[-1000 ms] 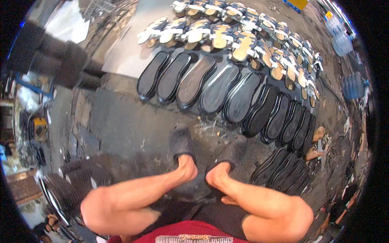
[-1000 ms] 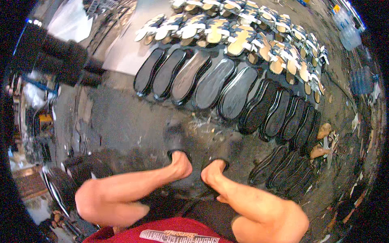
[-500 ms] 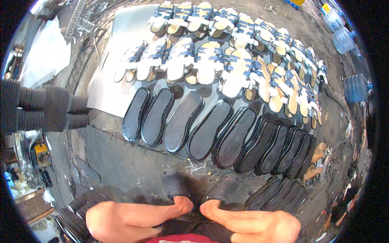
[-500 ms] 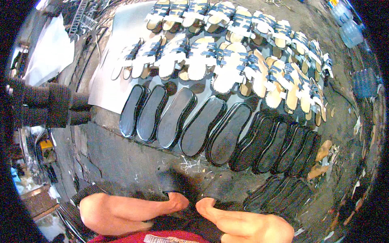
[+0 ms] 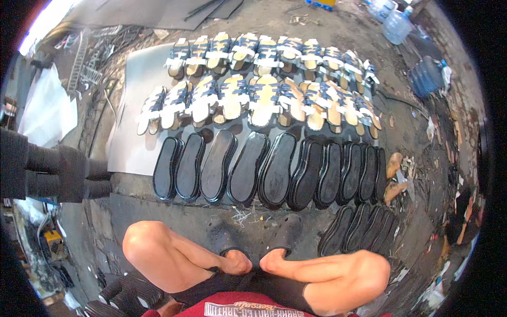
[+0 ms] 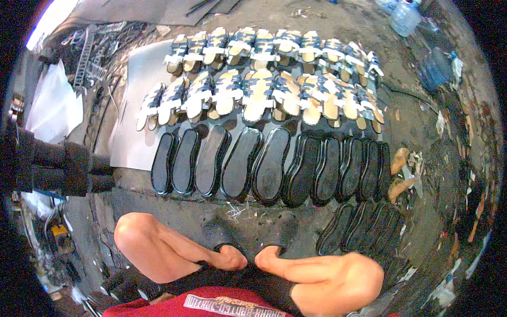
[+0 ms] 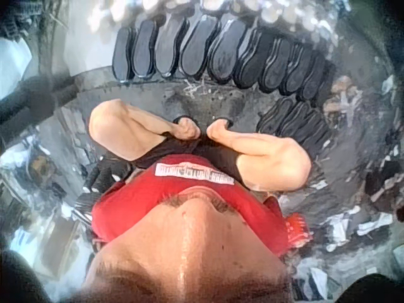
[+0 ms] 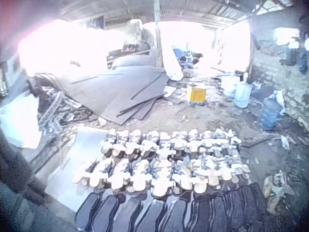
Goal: The person sits on the floor and handles black shoe soles, rubbing their surfaces and inspecting them. The person then picks up a wooden shoe last with straps and places a sole onto it, pressing the edges to fit.
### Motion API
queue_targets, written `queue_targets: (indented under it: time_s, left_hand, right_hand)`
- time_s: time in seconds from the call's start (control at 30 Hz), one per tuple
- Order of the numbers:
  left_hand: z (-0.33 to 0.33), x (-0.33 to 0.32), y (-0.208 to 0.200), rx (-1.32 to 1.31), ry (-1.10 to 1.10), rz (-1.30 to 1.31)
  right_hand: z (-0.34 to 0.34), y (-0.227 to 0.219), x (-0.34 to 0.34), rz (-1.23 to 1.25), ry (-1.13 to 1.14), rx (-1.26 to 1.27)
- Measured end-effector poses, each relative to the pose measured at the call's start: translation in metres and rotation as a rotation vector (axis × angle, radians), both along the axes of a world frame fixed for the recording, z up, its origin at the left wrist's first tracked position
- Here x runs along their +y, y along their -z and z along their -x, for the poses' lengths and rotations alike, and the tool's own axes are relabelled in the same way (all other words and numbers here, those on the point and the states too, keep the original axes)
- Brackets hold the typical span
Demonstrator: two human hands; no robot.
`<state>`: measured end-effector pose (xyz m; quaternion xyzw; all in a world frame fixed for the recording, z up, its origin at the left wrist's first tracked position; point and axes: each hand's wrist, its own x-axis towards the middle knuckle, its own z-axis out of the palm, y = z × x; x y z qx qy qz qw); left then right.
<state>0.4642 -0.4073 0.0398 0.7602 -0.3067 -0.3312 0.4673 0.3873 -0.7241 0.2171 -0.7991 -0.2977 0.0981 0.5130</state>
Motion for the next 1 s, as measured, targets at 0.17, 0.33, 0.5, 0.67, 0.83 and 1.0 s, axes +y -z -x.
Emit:
queue_targets:
  time_s: [0.17,0.33,0.5,0.67,0.83,1.0]
  left_hand:
    - [0.047,0.0,0.014,0.165,0.061,0.138]
    - [0.099,0.022,0.016,0.249,0.102,0.202]
    - [0.128,0.073,0.005,0.263,0.046,0.211]
    - [0.151,0.125,-0.009,0.25,-0.07,0.203]
    - [0.16,0.155,-0.021,0.255,-0.183,0.222]
    - [0.161,0.18,-0.013,0.322,-0.345,0.254]
  right_hand:
    - [0.1,0.055,0.001,-0.098,0.29,0.298]
    - [0.216,0.218,-0.002,-0.379,0.814,1.262]
    - [0.202,0.207,-0.041,-0.609,0.858,0.872]
    - [0.15,0.148,-0.052,-0.566,0.912,0.438]
    - [0.151,0.1,-0.056,-0.661,0.966,0.353]
    - [0.199,0.096,0.002,-0.725,1.195,0.024]
